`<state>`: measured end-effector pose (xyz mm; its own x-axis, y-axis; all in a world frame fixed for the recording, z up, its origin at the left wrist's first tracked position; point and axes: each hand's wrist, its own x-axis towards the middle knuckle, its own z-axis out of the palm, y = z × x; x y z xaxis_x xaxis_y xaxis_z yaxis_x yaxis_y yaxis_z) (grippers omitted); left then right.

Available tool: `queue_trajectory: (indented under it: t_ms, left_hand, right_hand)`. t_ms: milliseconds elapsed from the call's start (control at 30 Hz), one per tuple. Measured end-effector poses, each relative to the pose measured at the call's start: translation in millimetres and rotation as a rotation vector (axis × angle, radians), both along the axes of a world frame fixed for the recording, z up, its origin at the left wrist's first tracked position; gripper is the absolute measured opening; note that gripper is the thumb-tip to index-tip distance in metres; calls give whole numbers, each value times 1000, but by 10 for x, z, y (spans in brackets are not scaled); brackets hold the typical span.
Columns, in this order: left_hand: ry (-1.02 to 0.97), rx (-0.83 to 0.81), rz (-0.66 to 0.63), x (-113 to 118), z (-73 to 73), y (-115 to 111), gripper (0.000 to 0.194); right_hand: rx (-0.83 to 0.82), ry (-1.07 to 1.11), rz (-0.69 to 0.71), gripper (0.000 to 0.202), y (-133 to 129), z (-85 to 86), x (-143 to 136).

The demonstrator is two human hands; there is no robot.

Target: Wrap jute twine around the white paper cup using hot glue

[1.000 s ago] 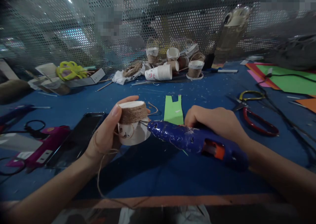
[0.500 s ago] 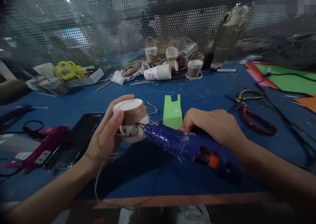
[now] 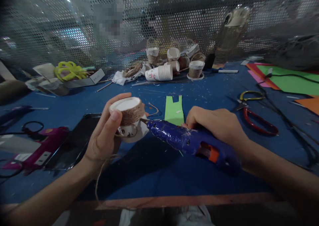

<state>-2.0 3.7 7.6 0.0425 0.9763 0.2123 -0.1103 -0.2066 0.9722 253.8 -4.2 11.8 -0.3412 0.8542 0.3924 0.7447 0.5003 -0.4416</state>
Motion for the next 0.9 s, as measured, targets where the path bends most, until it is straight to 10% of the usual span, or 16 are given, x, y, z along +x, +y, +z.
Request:
queue_trajectory:
  t_ms: [900]
  left_hand:
    - [-166,14,-132,-47,-68,76,50]
  right_hand:
    - [-38,29,-18,14,-11,45,28]
